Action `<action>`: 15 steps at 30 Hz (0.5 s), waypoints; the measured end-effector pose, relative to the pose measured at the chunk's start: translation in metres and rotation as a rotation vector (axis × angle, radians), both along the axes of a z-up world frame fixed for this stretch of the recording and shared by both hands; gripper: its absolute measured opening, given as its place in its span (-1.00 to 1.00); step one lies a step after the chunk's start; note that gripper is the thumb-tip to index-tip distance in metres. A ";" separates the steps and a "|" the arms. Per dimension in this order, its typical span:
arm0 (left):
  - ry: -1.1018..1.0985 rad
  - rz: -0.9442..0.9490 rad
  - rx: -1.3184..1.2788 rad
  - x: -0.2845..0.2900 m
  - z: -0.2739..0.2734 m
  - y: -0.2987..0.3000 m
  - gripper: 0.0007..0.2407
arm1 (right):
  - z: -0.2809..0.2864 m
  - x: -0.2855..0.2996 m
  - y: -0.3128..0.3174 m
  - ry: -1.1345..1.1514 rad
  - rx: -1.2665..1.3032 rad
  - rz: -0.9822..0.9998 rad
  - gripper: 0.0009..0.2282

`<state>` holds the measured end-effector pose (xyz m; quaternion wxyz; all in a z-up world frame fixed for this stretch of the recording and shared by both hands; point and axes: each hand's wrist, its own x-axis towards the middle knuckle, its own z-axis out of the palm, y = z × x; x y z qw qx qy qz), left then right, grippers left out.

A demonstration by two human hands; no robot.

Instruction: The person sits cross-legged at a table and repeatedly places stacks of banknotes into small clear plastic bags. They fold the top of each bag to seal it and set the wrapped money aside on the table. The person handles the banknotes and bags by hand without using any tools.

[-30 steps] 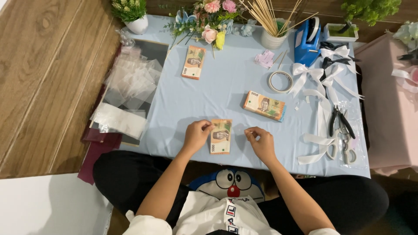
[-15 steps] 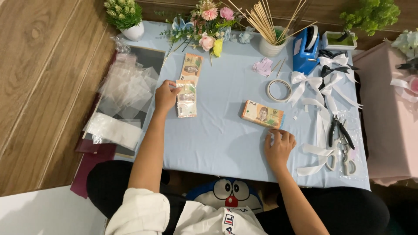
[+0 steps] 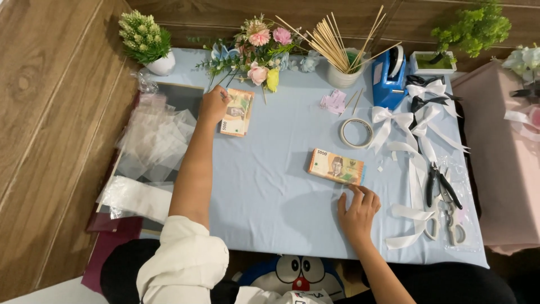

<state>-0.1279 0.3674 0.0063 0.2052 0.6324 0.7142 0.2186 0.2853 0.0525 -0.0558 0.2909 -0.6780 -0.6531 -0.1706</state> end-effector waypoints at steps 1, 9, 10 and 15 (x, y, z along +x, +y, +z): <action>-0.003 -0.002 0.004 0.000 -0.008 0.009 -0.92 | 0.001 -0.001 0.002 -0.003 0.004 -0.002 -0.77; 0.125 0.011 -0.016 0.005 -0.054 0.028 -0.85 | 0.006 -0.005 0.003 0.001 -0.023 -0.029 -0.74; 0.124 0.013 -0.021 0.008 -0.049 0.025 -0.85 | 0.005 -0.004 0.003 0.000 -0.027 -0.026 -0.74; 0.181 0.043 0.104 0.006 -0.041 0.016 -0.73 | 0.006 -0.005 0.002 0.024 -0.050 -0.019 -0.74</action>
